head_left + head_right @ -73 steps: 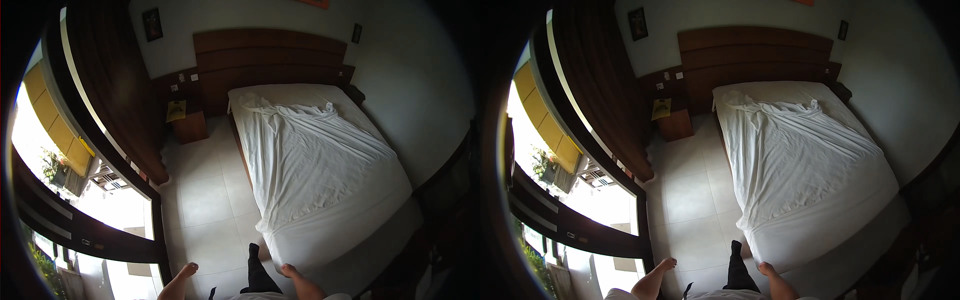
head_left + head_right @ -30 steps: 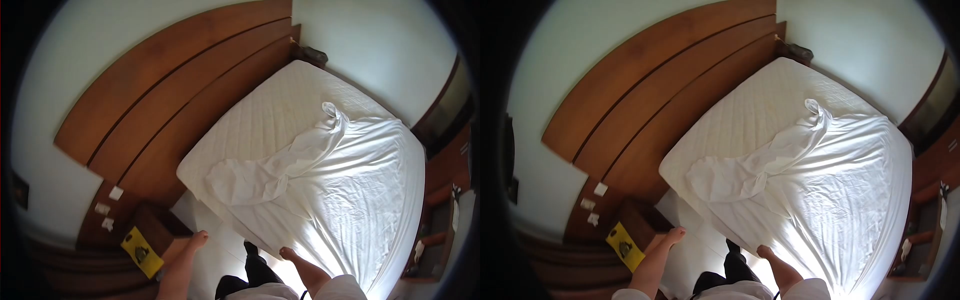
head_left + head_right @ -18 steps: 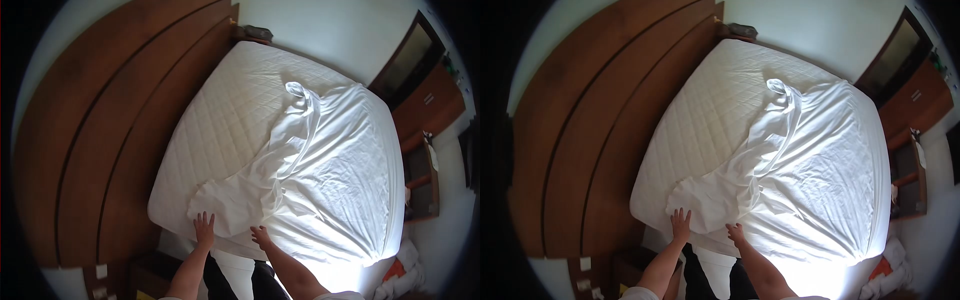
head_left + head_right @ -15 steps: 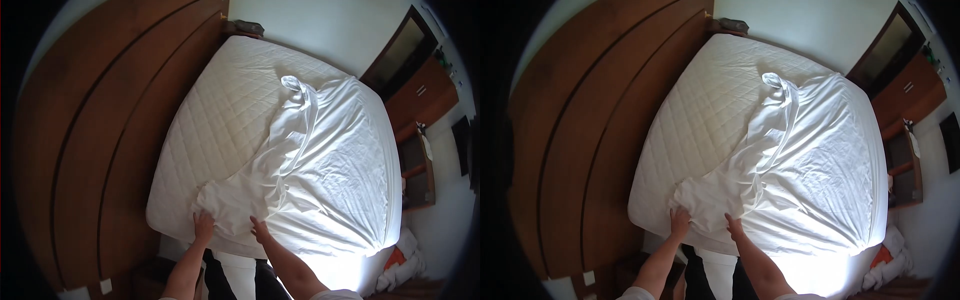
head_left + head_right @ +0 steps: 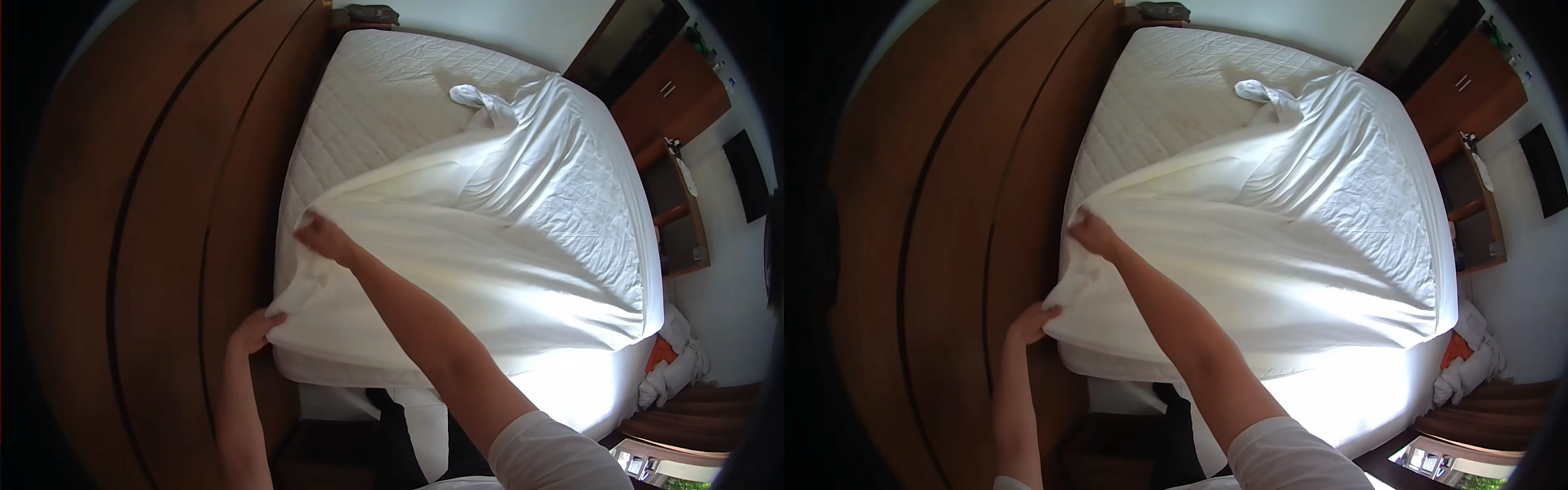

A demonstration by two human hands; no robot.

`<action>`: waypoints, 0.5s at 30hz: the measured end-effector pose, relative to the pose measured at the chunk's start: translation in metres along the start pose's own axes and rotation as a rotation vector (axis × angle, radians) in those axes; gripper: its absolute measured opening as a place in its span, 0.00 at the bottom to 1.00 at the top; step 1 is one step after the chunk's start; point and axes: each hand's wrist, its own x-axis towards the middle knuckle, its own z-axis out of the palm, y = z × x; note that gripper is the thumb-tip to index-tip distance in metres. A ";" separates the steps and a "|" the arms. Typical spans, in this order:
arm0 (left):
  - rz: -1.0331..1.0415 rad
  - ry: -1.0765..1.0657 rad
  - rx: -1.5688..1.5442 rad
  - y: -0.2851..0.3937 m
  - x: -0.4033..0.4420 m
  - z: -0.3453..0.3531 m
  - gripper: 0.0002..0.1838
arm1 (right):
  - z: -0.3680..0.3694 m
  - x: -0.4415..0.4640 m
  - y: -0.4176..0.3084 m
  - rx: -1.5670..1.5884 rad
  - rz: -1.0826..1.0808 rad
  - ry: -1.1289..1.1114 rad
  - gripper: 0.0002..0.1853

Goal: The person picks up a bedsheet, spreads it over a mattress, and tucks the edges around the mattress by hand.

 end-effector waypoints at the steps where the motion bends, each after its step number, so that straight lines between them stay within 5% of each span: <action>1: -0.031 -0.018 -0.026 -0.024 0.003 -0.018 0.26 | 0.009 -0.006 0.007 0.057 -0.076 -0.375 0.21; 5: -0.066 0.059 -0.463 -0.128 0.012 -0.059 0.30 | 0.019 -0.066 0.081 -0.182 -0.208 -0.121 0.18; 9: -0.319 -0.079 -0.715 -0.132 -0.010 -0.019 0.31 | 0.008 -0.162 0.129 -0.205 0.036 -0.130 0.17; 13: -0.040 -0.165 -0.475 -0.110 -0.002 0.034 0.34 | 0.041 -0.223 0.121 -0.174 -0.147 -0.098 0.19; 15: 0.111 -0.355 -0.856 -0.093 0.007 0.053 0.34 | 0.045 -0.225 0.122 -0.194 -0.237 -0.037 0.19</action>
